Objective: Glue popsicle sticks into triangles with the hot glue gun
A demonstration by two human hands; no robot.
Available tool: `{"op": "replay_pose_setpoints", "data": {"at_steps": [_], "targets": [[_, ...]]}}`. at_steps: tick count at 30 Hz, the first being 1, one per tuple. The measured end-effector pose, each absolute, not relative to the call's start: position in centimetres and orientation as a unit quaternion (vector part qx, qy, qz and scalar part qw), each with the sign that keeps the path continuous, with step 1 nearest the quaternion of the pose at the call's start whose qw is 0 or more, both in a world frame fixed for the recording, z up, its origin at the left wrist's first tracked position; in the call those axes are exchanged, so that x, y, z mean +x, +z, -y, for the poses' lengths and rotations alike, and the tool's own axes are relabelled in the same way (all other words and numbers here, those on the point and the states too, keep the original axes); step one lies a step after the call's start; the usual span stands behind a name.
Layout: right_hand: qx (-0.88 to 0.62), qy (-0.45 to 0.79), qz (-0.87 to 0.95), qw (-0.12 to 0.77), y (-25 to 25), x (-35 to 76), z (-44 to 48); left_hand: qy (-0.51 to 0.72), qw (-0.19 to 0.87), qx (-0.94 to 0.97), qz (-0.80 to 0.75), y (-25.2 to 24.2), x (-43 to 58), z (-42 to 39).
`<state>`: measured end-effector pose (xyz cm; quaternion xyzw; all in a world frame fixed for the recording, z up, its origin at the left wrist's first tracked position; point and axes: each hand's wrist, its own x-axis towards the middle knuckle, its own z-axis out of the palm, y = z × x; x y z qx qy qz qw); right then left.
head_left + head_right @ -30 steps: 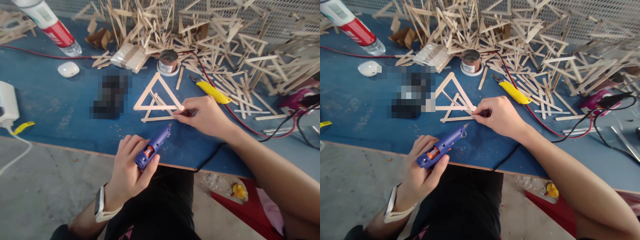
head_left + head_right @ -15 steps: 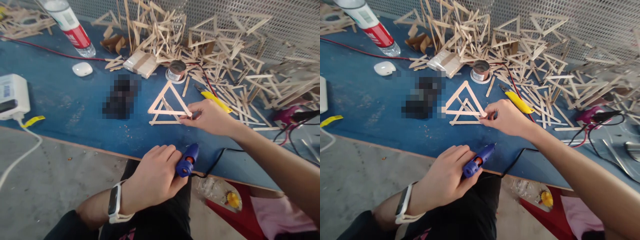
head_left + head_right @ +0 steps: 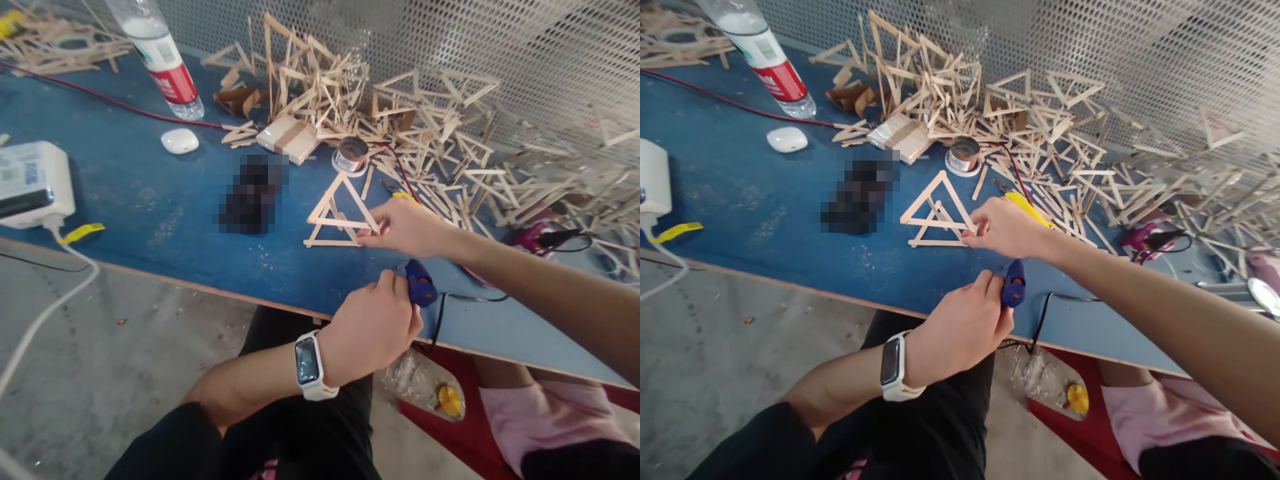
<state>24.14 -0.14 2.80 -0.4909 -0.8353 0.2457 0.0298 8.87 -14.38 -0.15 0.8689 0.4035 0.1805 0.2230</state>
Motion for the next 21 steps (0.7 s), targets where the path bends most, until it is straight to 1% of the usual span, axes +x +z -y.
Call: {"op": "replay_pose_setpoints", "data": {"at_steps": [7,10,14,21], "targets": [[-0.489,0.221,0.844,-0.001,3.2,23.6,-0.4,0.215,0.192,0.854,-0.432,-0.2,10.8,13.7],[-0.486,0.198,0.851,-0.011,3.4,23.4,-0.5,0.239,0.176,0.862,-0.41,-0.3,11.7,13.5],[-0.487,0.209,0.848,-0.007,3.5,23.4,-0.1,0.268,0.143,0.87,-0.389,-0.5,13.1,13.0],[-0.509,0.201,0.836,-0.025,3.7,23.0,0.5,0.252,0.174,0.858,-0.413,-1.0,14.7,12.2]]}}
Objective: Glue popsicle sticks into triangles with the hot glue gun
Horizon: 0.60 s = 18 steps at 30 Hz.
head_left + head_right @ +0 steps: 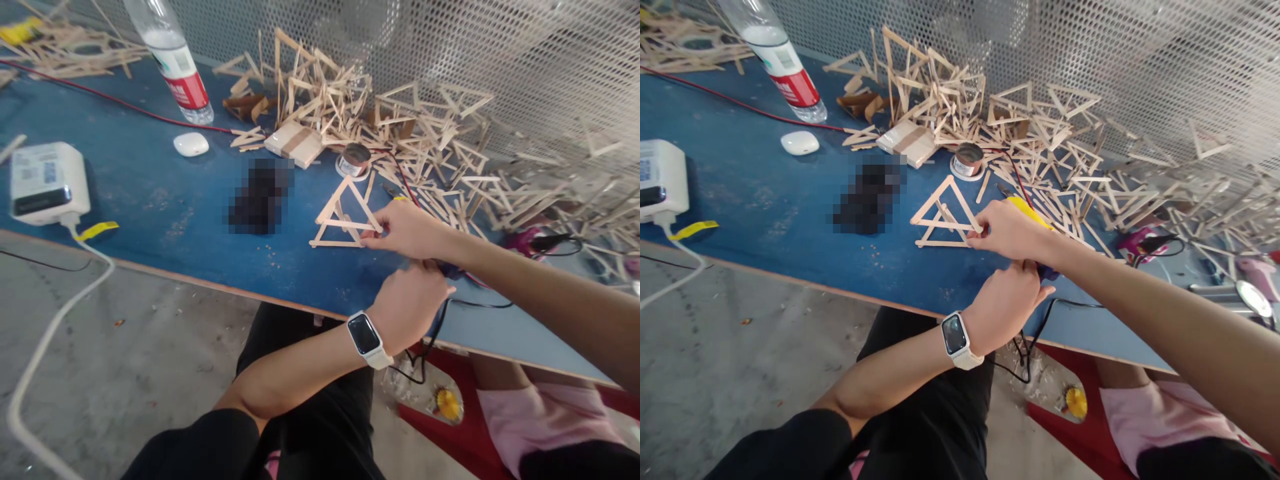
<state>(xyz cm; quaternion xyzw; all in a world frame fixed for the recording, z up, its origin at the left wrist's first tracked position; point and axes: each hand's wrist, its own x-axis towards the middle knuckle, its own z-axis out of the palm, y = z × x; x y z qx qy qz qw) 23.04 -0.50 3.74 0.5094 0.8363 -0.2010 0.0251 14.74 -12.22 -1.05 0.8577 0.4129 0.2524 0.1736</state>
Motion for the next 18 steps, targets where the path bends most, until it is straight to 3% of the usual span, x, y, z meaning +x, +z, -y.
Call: {"op": "replay_pose_setpoints", "data": {"at_steps": [10,14,18], "targets": [[0.53,-0.197,-0.824,0.031,4.3,22.3,0.9,0.23,0.24,0.85,-0.409,-1.4,15.1,11.6],[0.557,-0.163,-0.814,-0.011,3.9,21.9,2.0,0.23,0.228,0.882,-0.343,-0.8,11.7,12.5],[0.586,-0.137,-0.796,-0.061,3.2,21.5,3.3,0.229,0.29,0.879,-0.301,1.4,6.0,12.5]]}}
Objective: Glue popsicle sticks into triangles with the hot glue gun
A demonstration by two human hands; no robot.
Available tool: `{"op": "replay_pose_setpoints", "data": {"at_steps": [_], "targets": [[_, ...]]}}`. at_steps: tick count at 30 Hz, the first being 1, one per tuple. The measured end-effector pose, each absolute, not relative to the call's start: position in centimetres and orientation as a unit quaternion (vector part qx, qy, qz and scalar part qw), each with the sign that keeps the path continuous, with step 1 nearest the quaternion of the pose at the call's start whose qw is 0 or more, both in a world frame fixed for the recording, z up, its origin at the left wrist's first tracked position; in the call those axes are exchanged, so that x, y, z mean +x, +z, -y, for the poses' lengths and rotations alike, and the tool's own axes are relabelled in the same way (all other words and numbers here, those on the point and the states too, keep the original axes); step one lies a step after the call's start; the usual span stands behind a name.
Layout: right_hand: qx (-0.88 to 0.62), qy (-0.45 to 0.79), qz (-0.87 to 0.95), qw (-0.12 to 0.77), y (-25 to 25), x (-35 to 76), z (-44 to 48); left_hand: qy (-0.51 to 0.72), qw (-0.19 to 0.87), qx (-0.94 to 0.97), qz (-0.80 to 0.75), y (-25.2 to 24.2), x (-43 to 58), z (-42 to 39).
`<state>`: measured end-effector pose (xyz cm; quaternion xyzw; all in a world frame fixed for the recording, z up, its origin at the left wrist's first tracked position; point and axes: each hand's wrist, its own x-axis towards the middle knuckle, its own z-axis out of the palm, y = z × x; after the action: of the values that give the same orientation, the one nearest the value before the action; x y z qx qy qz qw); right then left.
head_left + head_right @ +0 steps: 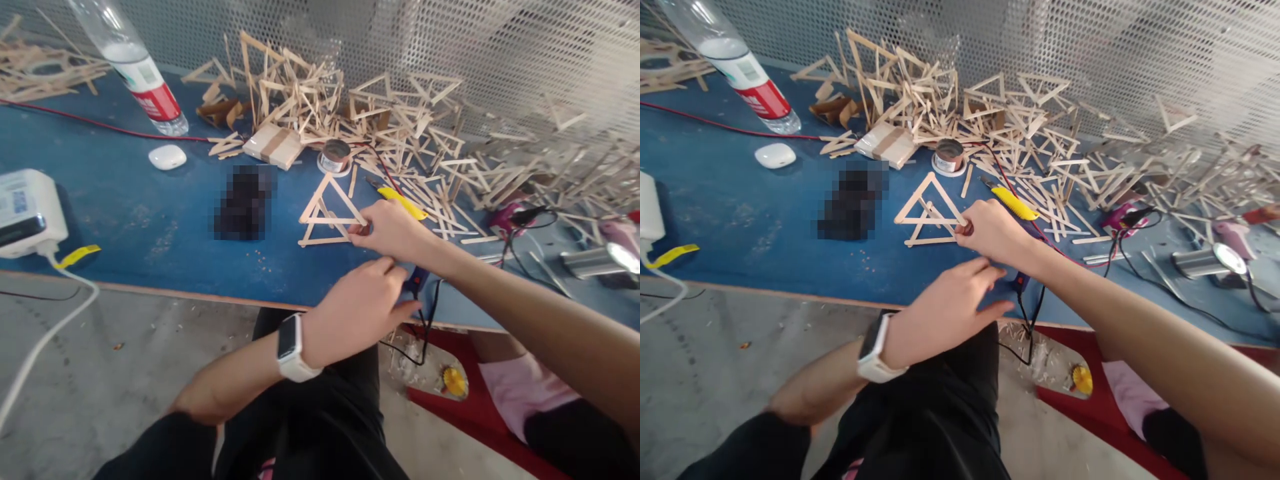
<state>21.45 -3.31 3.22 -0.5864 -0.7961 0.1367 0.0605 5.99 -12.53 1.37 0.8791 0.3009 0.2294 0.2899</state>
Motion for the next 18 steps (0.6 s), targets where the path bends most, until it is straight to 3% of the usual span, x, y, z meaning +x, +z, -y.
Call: {"op": "replay_pose_setpoints", "data": {"at_steps": [4,10,18], "targets": [[-0.583,0.194,0.779,0.128,2.5,21.5,4.3,0.276,0.26,0.871,-0.313,4.5,0.0,10.6],[-0.599,0.204,0.744,0.217,0.6,21.8,5.4,0.238,0.154,0.836,-0.469,5.9,-7.6,5.1],[-0.573,0.166,0.764,0.246,-0.6,22.1,6.6,0.122,0.234,0.854,-0.449,3.3,-8.2,0.5]]}}
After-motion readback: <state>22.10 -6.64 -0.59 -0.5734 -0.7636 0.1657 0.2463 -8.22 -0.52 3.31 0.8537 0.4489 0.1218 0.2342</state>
